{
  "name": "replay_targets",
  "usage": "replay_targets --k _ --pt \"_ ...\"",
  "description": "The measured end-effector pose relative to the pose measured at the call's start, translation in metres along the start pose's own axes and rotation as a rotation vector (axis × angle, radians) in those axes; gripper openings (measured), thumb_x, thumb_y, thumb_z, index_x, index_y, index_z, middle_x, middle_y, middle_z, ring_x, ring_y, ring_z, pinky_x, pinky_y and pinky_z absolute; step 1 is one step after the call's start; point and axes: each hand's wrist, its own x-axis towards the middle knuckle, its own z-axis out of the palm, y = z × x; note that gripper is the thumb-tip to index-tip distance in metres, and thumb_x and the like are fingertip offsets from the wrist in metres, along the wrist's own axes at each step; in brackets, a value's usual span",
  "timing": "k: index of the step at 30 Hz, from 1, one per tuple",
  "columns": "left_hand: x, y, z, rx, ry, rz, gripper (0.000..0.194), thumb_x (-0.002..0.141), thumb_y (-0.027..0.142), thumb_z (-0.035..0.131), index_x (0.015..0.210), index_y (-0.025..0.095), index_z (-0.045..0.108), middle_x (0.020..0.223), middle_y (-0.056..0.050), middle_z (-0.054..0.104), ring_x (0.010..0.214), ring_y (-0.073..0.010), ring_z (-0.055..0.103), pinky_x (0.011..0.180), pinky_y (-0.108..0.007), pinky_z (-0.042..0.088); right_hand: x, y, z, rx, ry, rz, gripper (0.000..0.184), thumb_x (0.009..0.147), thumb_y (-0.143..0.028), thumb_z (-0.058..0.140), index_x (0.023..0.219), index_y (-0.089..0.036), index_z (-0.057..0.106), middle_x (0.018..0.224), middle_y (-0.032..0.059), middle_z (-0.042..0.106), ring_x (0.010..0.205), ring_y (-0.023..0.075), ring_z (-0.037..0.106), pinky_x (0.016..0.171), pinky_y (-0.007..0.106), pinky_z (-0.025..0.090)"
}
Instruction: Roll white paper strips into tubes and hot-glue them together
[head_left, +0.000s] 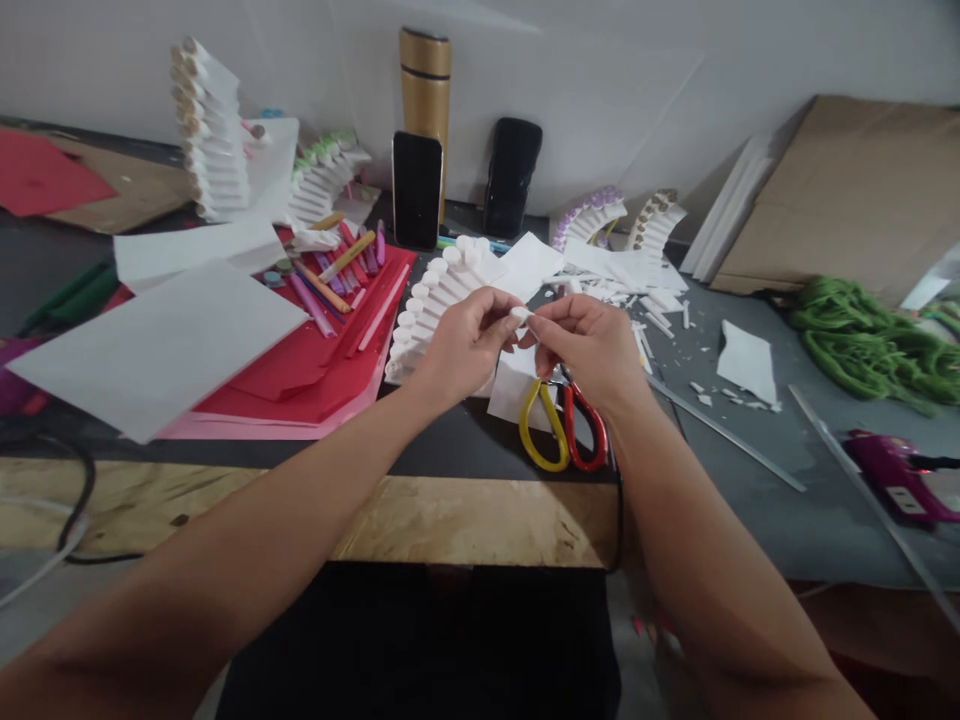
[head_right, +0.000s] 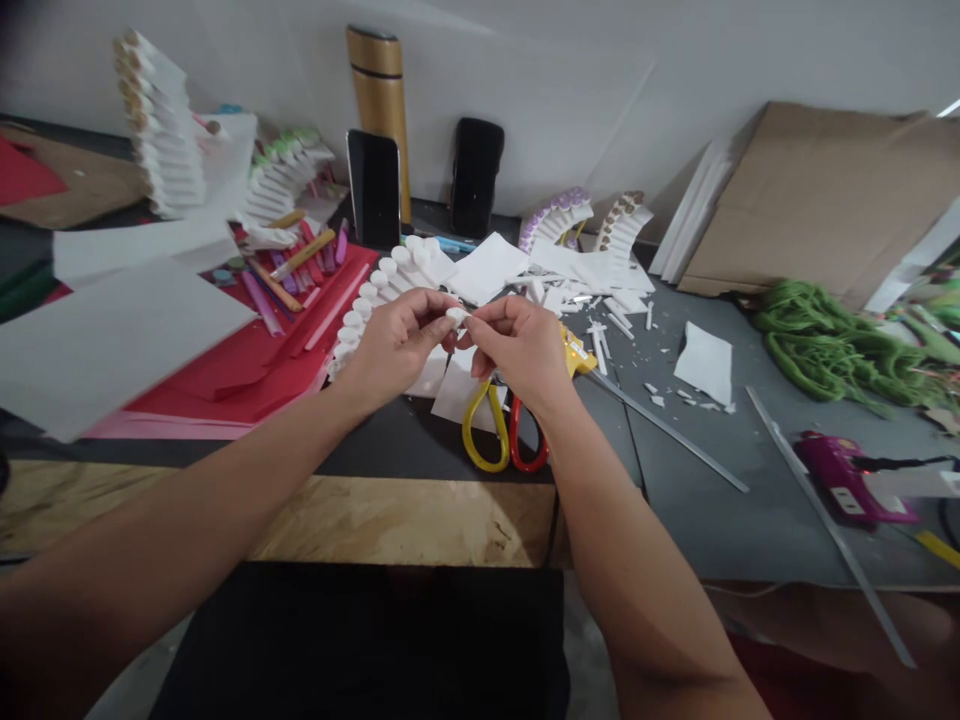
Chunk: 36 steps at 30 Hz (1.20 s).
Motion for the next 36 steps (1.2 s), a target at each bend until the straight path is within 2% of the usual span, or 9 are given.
replay_targets --k 6,12,18,25,29,36 --pt "-0.003 0.005 0.008 0.004 0.097 0.031 0.003 0.092 0.015 0.059 0.094 0.016 0.061 0.08 -0.001 0.067 0.066 -0.0091 0.062 0.067 -0.025 0.052 -0.007 0.002 0.01 -0.168 0.098 -0.154 0.019 0.082 -0.027 0.072 0.075 -0.021 0.055 0.054 -0.0043 0.063 0.038 0.0088 0.054 0.039 0.023 0.041" --pt "-0.005 0.004 0.007 0.1 0.174 0.095 0.004 0.087 0.02 0.067 0.09 0.017 0.065 0.084 -0.002 0.069 0.075 -0.0125 0.064 0.071 -0.027 0.054 -0.011 0.002 0.01 -0.147 0.052 -0.194 0.018 0.086 -0.032 0.069 0.078 -0.024 0.055 0.061 -0.0029 0.064 0.044 0.0101 0.056 0.044 0.027 0.044" --pt "-0.002 -0.004 0.002 0.052 0.125 0.114 0.009 0.085 0.022 0.07 0.091 0.018 0.065 0.085 -0.003 0.069 0.078 -0.0136 0.065 0.071 -0.027 0.055 -0.008 0.002 0.007 -0.103 0.041 -0.178 0.017 0.085 -0.031 0.071 0.078 -0.024 0.057 0.062 -0.0026 0.065 0.044 0.0097 0.055 0.043 0.027 0.042" --pt "0.0 0.004 0.0 -0.06 0.063 0.06 0.007 0.086 0.018 0.068 0.089 0.017 0.062 0.078 -0.001 0.066 0.07 -0.0117 0.065 0.068 -0.026 0.055 -0.004 0.006 0.01 -0.017 0.063 -0.115 0.017 0.083 -0.032 0.071 0.076 -0.023 0.058 0.06 -0.0025 0.067 0.039 0.0085 0.051 0.041 0.026 0.041" --pt "0.001 0.004 0.0 -0.03 0.081 0.088 0.006 0.085 0.017 0.068 0.089 0.016 0.064 0.08 -0.002 0.066 0.073 -0.0125 0.066 0.07 -0.027 0.057 -0.007 0.003 0.012 -0.026 0.086 -0.138 0.016 0.083 -0.027 0.071 0.076 -0.023 0.058 0.057 -0.0029 0.066 0.038 0.0088 0.052 0.04 0.025 0.039" --pt "-0.001 0.006 0.001 -0.028 0.098 0.026 0.011 0.083 0.019 0.071 0.093 0.015 0.074 0.092 -0.005 0.073 0.079 -0.0143 0.07 0.075 -0.03 0.061 -0.013 0.001 0.013 -0.138 0.09 -0.234 0.012 0.088 -0.028 0.068 0.081 -0.023 0.059 0.062 -0.0028 0.065 0.043 0.01 0.056 0.044 0.027 0.042"
